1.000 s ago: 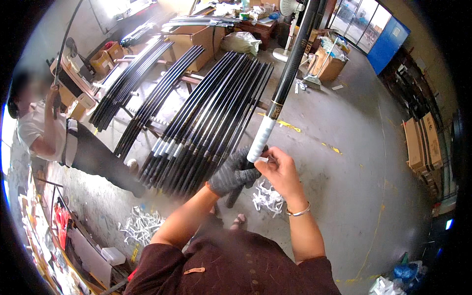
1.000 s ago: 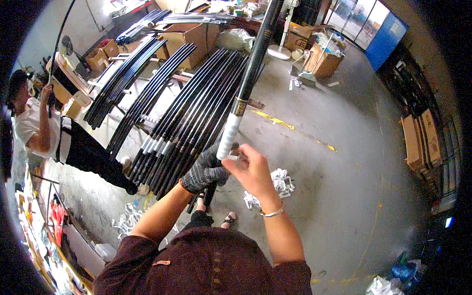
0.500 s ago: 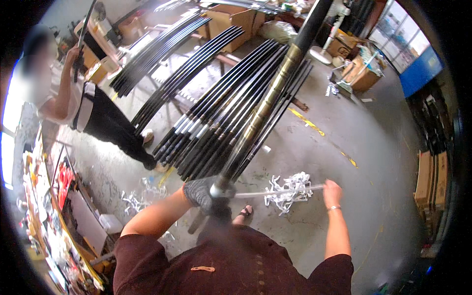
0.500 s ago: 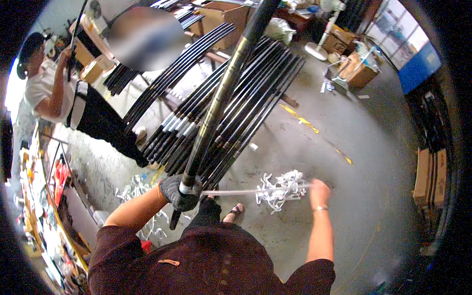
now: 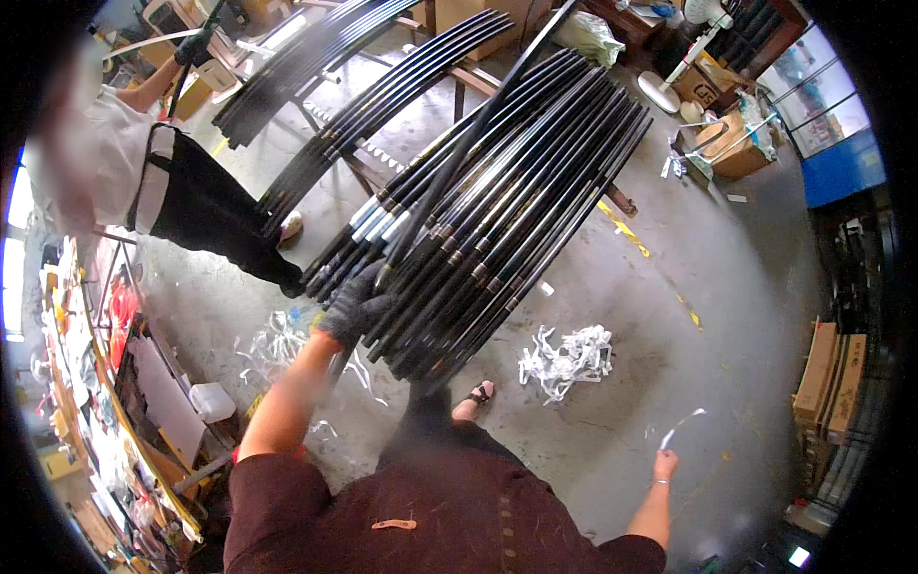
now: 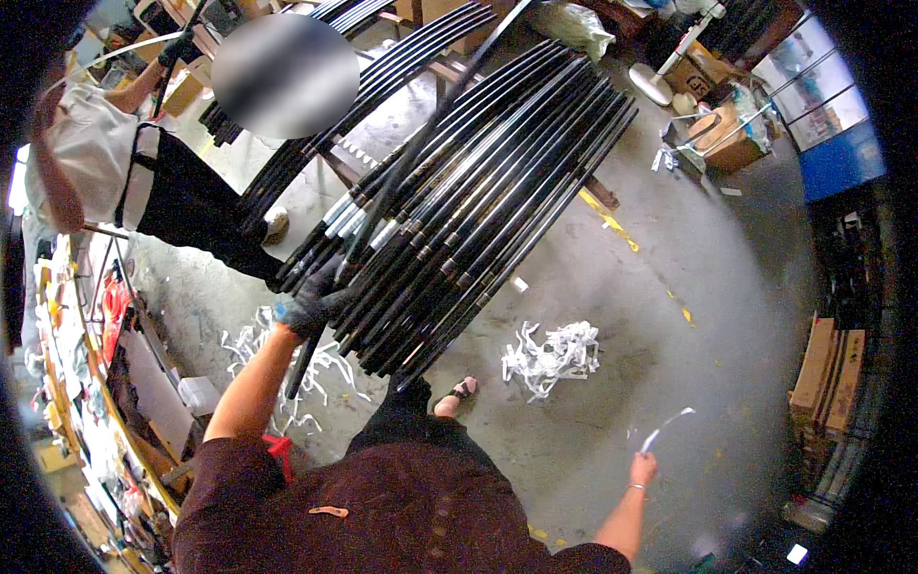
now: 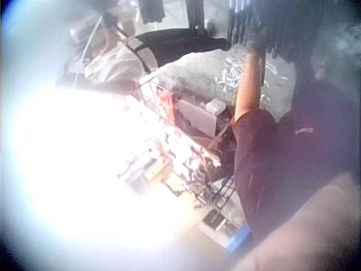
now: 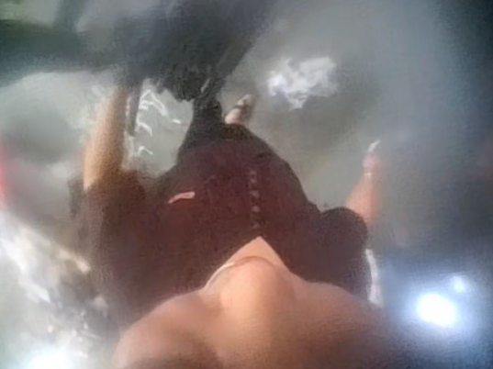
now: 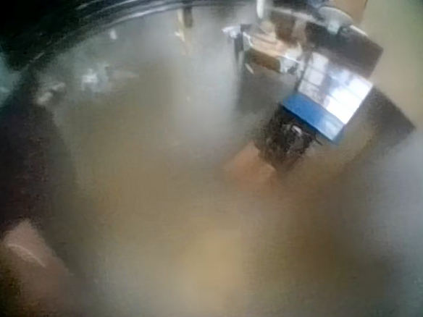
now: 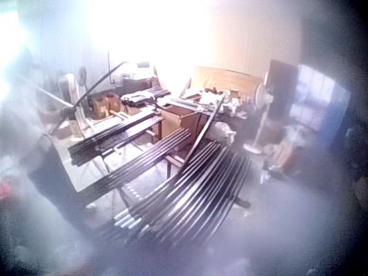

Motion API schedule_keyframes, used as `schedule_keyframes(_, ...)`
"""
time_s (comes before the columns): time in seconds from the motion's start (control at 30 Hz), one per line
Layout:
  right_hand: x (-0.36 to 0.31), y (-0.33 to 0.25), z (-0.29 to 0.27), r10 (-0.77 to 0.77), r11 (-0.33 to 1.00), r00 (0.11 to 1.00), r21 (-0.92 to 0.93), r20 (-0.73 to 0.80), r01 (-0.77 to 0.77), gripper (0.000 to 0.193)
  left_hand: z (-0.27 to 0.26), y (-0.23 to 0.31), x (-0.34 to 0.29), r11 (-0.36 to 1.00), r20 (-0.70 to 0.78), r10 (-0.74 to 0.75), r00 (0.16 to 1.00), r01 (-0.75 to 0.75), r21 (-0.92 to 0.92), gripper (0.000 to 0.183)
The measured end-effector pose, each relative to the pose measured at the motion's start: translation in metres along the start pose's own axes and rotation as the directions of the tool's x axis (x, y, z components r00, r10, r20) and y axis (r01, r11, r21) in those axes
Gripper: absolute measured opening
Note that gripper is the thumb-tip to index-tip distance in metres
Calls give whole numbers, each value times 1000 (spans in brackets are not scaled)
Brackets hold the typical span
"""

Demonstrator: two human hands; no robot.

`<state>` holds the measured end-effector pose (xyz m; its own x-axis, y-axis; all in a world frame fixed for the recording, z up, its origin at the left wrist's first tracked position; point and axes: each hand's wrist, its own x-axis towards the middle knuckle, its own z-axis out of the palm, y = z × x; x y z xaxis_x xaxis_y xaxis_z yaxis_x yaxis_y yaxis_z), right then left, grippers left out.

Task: The person applies pieces of tape to long metal poles, wrapping the tape around the shaft near the handle or end, and then places each pole back onto a rack with other poles.

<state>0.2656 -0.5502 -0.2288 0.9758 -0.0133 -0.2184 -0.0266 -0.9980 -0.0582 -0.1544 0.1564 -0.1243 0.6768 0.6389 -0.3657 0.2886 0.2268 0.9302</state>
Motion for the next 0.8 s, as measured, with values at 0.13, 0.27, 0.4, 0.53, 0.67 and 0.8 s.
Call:
schedule_keyframes(0.13, -35, -21, 48, 92, 839, 972, 543, -219, 43, 15, 29, -84, 98, 826, -98, 278, 956, -185, 533, 67)
schedule_keyframes(0.27, -80, -128, 16, 174, 469, 973, 855, 154, -220, 16, 67, -84, 144, 652, -180, 296, 938, -61, 756, 61)
schedule_keyframes(0.4, -97, -161, -2, 179, 594, 979, 782, 101, -190, 20, 82, -117, 182, 536, -186, 357, 915, -38, 844, 60)
schedule_keyframes(0.53, -100, -177, -21, 42, 884, 985, 453, 168, -115, 23, 77, -138, 199, 480, -193, 362, 912, -5, 877, 58)
schedule_keyframes(0.67, -106, -186, -12, -176, 971, 952, 203, 250, 127, 23, 64, -103, 172, 637, -230, 308, 923, -20, 771, 60)
schedule_keyframes(0.8, -105, -197, -4, -247, 965, 910, 166, 332, 201, 20, 15, -160, 134, 647, -468, 305, 829, 180, 741, 52)
